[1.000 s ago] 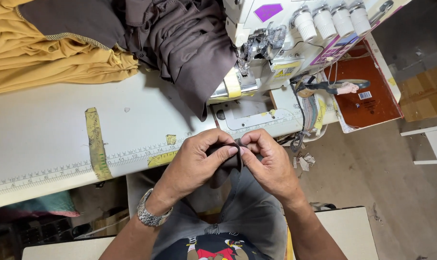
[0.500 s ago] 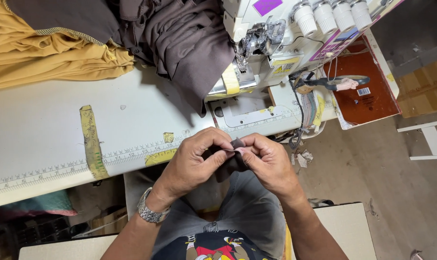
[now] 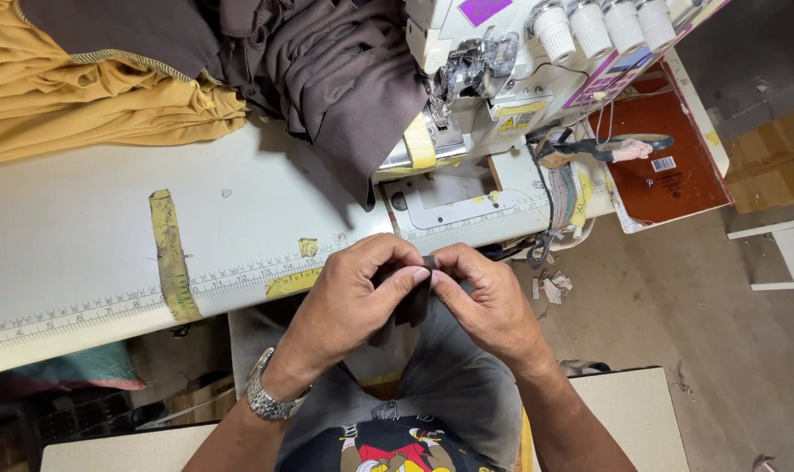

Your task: A person is using a thread nipper to trim and separate pieces of brown fabric at a sewing workstation.

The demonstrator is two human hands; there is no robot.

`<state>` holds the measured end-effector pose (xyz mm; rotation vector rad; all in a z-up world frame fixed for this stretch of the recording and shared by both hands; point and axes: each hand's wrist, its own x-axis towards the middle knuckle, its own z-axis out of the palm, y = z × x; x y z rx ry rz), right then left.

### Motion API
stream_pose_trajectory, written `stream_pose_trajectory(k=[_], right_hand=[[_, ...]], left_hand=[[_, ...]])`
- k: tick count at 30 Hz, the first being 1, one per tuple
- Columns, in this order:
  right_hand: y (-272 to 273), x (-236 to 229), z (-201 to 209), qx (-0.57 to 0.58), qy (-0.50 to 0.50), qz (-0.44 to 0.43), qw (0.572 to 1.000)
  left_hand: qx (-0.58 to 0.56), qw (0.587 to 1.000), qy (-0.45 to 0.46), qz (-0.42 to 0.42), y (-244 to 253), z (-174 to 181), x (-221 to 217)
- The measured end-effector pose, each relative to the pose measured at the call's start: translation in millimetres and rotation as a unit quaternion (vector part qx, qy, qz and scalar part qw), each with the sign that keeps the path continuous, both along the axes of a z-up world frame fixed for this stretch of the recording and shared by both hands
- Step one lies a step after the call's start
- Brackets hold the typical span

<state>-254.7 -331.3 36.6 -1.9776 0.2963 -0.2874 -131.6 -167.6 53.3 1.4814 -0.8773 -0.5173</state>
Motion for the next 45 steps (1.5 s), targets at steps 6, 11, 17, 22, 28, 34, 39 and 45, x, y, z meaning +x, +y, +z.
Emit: stream_pose_trajectory(k=[6,11,17,22,28,34,39,45], right_hand=[[4.3,1.4,4.6,0.003,-0.005,0.0,1.0],[8.4,2.9,5.0,-0.007,-0.033,0.006,0.999],[3.9,-4.2,-16.5,-0.014,-0.081,-0.011,0.997],[4.0,-2.2,-26.8,-0.003,-0.125,0.044,0.991],[19.9,-1.4,-28.1,-0.036,-0.139,-0.012,0.99],[19.8,-4.2,-24.7,-0.035,-0.149,-0.062,0.986],[21.9,-2.9,-21.0,-0.154,-0.186,-0.09,0.966],[22.3,-1.5,-21.0,-0.219,-0.208,-0.093,0.949]], left_hand=[[0.02,0.999,0.048,0.013,0.2,-4.2,-4.8],[-0.022,1.0,0.015,0.008,-1.8,-19.0,2.6],[-0.087,0.996,0.029,0.022,-3.3,-34.8,3.9],[-0.094,0.991,0.049,0.076,-3.9,-30.0,-2.0],[-0.111,0.987,0.075,0.085,-3.1,-36.5,-6.4],[-0.094,0.987,0.036,0.125,1.4,-48.4,-9.0],[-0.102,0.983,0.029,0.151,-1.3,-54.2,-12.0],[-0.105,0.979,0.012,0.174,-2.0,-49.0,-13.7]])
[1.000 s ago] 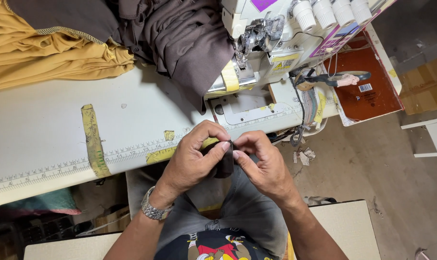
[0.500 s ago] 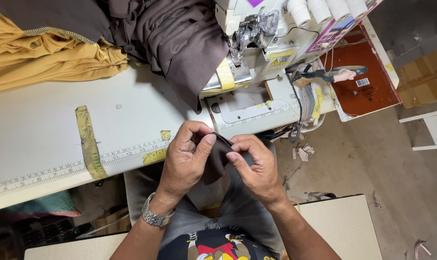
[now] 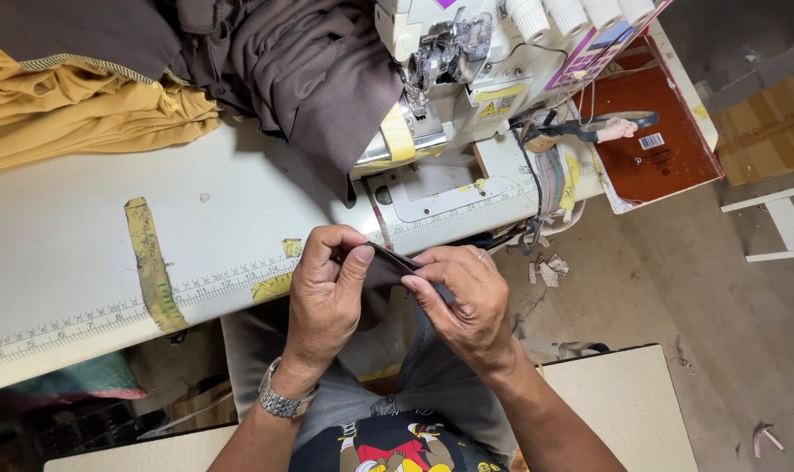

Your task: A person is using a thread nipper to trim and separate pieces of brown fabric at a sewing workstation.

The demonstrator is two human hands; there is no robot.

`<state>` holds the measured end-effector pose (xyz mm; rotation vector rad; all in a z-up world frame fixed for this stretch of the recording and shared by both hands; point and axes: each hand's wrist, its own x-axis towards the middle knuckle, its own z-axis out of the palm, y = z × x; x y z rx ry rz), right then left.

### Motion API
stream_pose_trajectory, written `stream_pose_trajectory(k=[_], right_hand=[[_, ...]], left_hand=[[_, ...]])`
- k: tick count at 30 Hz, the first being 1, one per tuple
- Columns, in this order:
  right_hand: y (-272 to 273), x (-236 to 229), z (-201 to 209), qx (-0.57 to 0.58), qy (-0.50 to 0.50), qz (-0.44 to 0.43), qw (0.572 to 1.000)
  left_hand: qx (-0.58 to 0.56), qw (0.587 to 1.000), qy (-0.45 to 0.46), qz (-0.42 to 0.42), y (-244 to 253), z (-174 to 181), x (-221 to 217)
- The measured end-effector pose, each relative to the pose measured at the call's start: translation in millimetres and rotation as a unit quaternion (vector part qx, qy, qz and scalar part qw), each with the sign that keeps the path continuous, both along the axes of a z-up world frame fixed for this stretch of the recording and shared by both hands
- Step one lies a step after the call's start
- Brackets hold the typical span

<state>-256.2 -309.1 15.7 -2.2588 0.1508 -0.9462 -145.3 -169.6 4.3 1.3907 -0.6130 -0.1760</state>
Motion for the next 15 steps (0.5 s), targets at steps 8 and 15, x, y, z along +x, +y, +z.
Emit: stream_pose_trajectory(k=[8,15], right_hand=[[0.6,0.1,-3.0,0.094,0.009,-0.023,0.995],[-27.1,34.7,38.3,0.178,-0.003,-0.026,0.984]], left_hand=[[0.0,0.999,-0.036,0.003,-2.4,7.8,3.4],[0.055,0.907,-0.416,-0.033,-60.5,68.8,73.7]])
